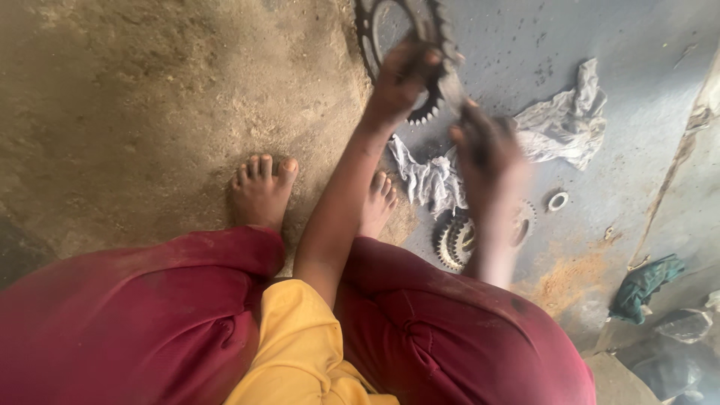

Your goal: The person cleans a motorcycle sprocket by scraping the surface and teeth with a metal tool, periodically wiping it with a cloth.

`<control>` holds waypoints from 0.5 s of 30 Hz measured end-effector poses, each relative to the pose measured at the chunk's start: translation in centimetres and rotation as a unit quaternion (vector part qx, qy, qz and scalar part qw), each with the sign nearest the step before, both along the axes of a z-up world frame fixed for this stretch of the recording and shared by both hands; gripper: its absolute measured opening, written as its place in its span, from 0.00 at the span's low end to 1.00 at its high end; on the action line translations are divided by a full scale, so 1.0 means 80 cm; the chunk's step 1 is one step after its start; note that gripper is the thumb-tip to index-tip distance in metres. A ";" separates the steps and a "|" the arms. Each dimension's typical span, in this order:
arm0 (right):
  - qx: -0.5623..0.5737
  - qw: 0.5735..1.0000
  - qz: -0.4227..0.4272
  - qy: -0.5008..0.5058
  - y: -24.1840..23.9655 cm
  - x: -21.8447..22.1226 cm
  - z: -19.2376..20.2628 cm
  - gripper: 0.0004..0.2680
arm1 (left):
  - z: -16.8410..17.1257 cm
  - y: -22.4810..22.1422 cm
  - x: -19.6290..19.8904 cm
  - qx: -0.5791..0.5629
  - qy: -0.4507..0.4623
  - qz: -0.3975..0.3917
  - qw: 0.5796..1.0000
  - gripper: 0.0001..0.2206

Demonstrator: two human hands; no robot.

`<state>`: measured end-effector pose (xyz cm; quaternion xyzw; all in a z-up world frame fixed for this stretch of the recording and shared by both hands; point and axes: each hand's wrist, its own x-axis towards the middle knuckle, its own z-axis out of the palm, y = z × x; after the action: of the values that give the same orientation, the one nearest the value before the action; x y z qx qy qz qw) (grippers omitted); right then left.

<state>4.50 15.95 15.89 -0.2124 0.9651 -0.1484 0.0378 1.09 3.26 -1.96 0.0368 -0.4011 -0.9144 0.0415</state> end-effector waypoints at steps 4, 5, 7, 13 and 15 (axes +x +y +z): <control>-0.159 0.978 -0.101 0.087 -0.032 0.045 -0.105 0.12 | 0.005 -0.019 -0.003 -0.082 0.069 0.073 0.992 0.15; -0.177 0.971 -0.112 0.115 -0.035 0.060 -0.106 0.13 | 0.004 -0.022 0.000 -0.085 0.060 0.076 0.992 0.15; -0.141 0.980 -0.088 0.108 -0.026 0.048 -0.089 0.13 | 0.002 -0.019 -0.001 -0.166 -0.033 0.065 0.983 0.13; -0.023 0.998 -0.037 0.043 -0.036 0.011 0.003 0.09 | 0.008 -0.025 -0.006 -0.130 0.112 0.075 0.982 0.15; -0.016 0.999 -0.029 0.002 -0.039 0.000 0.023 0.08 | 0.009 -0.024 -0.006 -0.131 0.096 0.055 0.985 0.16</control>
<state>4.50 12.82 17.71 -0.1848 0.9685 -0.1642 0.0285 0.63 1.32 -1.24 -0.0351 -0.5090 -0.8495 0.1344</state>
